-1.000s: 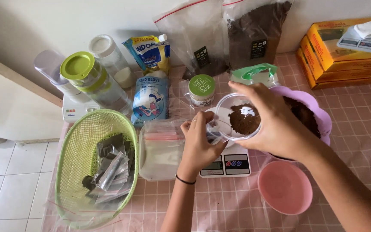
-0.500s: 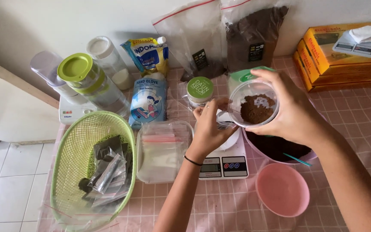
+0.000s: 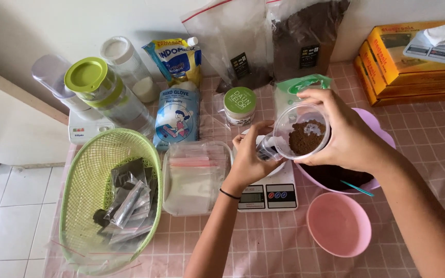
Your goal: Weighing coffee grounds on a digital scale and transferring them into small plastic bags using a spoon.
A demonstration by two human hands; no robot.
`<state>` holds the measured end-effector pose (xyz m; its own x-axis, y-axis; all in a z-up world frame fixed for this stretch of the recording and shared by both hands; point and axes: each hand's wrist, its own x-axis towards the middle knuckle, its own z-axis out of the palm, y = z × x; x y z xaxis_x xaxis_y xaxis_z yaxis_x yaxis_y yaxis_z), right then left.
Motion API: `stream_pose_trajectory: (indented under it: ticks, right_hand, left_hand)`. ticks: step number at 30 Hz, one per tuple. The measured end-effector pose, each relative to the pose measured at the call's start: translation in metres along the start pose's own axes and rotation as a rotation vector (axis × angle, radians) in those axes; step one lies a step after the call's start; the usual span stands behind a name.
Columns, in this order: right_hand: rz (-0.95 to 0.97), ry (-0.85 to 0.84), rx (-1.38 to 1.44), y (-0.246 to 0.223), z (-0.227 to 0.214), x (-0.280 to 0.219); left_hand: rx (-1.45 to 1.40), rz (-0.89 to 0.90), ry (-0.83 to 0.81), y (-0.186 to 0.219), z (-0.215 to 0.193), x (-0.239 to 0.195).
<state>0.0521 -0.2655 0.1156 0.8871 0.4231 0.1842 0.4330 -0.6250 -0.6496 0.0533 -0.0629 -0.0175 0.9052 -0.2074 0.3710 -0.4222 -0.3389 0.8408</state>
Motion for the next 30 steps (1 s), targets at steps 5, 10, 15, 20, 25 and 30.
stream_pose_trajectory:
  ticks: [5,10,15,20,25,30]
  right_hand:
    - [0.023,-0.006,-0.046,-0.008,-0.003,0.003]
    - [0.031,-0.025,-0.032,-0.010,-0.003,0.003]
    - [-0.039,-0.015,-0.063,-0.005,-0.001,0.001]
    - [-0.064,-0.026,-0.083,-0.004,0.001,0.001]
    - [-0.120,-0.020,-0.124,-0.002,0.006,0.001]
    - [-0.128,-0.007,-0.209,-0.001,0.009,0.001]
  left_hand:
    - [-0.007,-0.008,-0.009,-0.003,0.001,-0.002]
    - [-0.009,-0.025,-0.031,-0.001,-0.001,-0.003]
    - [-0.011,-0.038,-0.045,0.001,-0.002,-0.004]
    - [-0.016,-0.041,-0.049,0.004,-0.003,-0.004]
    - [-0.004,-0.025,-0.048,0.002,-0.002,-0.004]
    - [-0.015,-0.026,-0.058,0.005,-0.004,-0.003]
